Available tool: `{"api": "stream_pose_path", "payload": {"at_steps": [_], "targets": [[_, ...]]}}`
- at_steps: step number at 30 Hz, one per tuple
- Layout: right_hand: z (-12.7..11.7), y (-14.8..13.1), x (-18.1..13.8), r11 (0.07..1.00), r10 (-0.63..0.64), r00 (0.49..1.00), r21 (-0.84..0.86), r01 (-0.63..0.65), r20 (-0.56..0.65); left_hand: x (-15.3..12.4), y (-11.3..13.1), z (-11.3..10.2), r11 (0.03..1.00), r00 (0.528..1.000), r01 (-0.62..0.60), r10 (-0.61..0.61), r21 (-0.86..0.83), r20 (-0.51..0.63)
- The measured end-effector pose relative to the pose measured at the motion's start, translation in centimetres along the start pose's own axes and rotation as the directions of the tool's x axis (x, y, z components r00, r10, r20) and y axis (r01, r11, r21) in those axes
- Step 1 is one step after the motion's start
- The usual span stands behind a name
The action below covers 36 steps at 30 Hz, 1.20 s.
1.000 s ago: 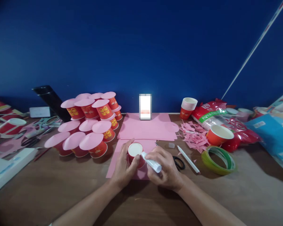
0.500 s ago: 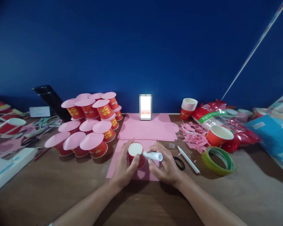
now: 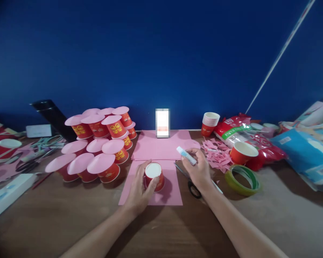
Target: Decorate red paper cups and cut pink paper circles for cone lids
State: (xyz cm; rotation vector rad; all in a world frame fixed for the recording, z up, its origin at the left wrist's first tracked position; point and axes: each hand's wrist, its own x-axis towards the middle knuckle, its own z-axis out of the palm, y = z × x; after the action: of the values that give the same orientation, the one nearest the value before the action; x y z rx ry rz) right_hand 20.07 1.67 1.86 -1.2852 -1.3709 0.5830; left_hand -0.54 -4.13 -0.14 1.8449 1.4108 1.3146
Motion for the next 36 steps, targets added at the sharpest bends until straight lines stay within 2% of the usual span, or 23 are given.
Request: {"api": "stream_pose_path", "payload": {"at_steps": [2,3,5,6,8,10,12,14,17,22,25,30,36], "targets": [[-1.1,1.0,1.7,0.998,0.055,0.998,0.018,-0.055,-0.019,0.0,-0.3,0.2,1.0,1.0,0.007,-0.007,0.0,-0.006],[-1.8,1.5,2.5,0.998,0.059,0.996,0.023,-0.058,-0.071,0.1,-0.4,0.3,1.0,1.0,0.011,-0.011,-0.001,-0.008],[-3.3,2.3,4.0,0.995,0.091,0.993,-0.027,-0.093,-0.069,0.1,-0.6,0.4,1.0,1.0,0.015,-0.015,0.003,-0.015],[-4.0,2.5,4.5,0.988,0.117,0.991,-0.094,-0.122,-0.062,0.2,-0.6,0.4,1.0,1.0,0.016,-0.016,0.005,-0.018],[-5.1,2.7,5.3,0.931,0.116,0.991,-0.342,-0.13,-0.061,0.2,-0.6,0.5,1.0,0.999,0.018,-0.018,0.002,-0.027],[-5.6,2.7,5.5,0.752,0.082,0.995,-0.651,-0.098,-0.055,0.3,-0.6,0.5,1.0,0.999,0.018,-0.018,-0.004,-0.029],[-5.7,2.6,5.4,0.539,0.064,0.998,-0.841,-0.054,-0.024,0.3,-0.6,0.5,1.0,1.0,0.005,-0.005,-0.002,-0.028],[-5.5,2.6,5.1,0.384,0.081,0.996,-0.923,-0.006,0.027,0.3,-0.7,0.5,1.0,0.999,-0.01,0.01,0.002,-0.031],[-5.2,2.8,4.9,0.281,0.107,0.99,-0.958,0.057,0.09,0.3,-0.8,0.5,1.0,0.999,-0.009,0.009,-0.008,-0.033],[-5.5,3.1,5.2,0.243,0.143,0.987,-0.969,0.036,0.072,0.2,-0.7,0.4,1.0,1.0,-0.005,0.004,-0.016,-0.026],[-5.3,2.8,5.6,0.24,0.119,0.987,-0.968,0.073,0.104,0.3,-0.6,0.3,1.0,0.999,-0.02,0.02,-0.003,-0.027],[-3.5,2.3,6.4,0.274,0.081,0.965,-0.936,0.219,0.25,0.3,-0.9,0.5,1.0,0.999,-0.024,0.024,-0.003,-0.038],[-1.6,2.9,8.8,0.307,0.139,0.95,-0.924,0.226,0.279,0.3,-1.3,0.6,1.0,0.999,-0.01,0.01,0.002,-0.04]]}}
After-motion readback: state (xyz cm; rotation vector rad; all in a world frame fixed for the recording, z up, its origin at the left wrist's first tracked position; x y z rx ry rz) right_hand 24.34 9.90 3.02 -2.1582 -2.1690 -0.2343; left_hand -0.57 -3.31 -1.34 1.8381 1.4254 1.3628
